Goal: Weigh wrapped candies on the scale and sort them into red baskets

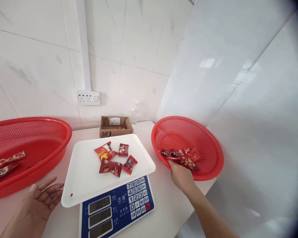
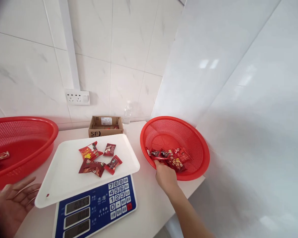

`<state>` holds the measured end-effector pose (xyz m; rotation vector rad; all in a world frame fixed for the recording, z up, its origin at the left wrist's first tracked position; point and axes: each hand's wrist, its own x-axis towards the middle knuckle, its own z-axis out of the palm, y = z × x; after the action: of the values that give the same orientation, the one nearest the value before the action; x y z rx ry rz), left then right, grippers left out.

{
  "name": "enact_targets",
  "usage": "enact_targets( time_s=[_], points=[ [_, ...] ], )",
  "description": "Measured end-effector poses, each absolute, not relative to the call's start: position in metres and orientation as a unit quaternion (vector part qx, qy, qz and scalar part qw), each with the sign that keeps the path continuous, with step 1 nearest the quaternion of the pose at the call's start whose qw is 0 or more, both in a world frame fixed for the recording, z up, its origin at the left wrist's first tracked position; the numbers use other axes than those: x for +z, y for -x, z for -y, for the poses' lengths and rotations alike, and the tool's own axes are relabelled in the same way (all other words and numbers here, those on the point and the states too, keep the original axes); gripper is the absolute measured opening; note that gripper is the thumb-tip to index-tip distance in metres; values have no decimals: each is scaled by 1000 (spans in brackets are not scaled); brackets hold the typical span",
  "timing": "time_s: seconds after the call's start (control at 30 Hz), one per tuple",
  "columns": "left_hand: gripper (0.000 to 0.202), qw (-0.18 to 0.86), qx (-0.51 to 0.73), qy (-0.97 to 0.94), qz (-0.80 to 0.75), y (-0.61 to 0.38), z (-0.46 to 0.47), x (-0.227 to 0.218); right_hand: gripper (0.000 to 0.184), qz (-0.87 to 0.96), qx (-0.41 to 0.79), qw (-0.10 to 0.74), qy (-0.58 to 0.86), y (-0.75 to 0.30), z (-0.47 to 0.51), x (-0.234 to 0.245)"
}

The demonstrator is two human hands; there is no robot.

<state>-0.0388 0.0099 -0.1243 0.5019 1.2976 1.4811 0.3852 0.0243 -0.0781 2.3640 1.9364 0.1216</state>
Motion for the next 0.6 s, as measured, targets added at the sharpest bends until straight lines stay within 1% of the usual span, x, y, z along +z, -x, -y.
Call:
enact_targets(
  time_s=[0.13,0.2,0.3,0.4,0.5,0.57,0.6],
  points=[
    [34,555,636,-174,-508,31,-5,-113,54,-637,28,35,-769,-376,-33,-73],
    [36,558,633,-185,-504,32,-5,-112,55,-641,30,2,-767,-370,-39,-69],
    [38,555,632,-205,-500,33,-3,-111,51,-642,38,-71,-763,-363,-49,-62],
    [38,550,634,-214,-500,34,-1,-109,49,-671,55,-174,-719,-357,-54,-59],
    [39,546,635,-217,-501,33,0,-106,42,-701,71,-334,-626,-346,-48,-68],
    [40,540,633,-222,-508,32,1,-104,37,-692,47,-429,-579,-336,-41,-78],
    [40,538,632,-225,-511,31,1,-104,36,-679,22,-462,-570,-331,-38,-83]
  ],
)
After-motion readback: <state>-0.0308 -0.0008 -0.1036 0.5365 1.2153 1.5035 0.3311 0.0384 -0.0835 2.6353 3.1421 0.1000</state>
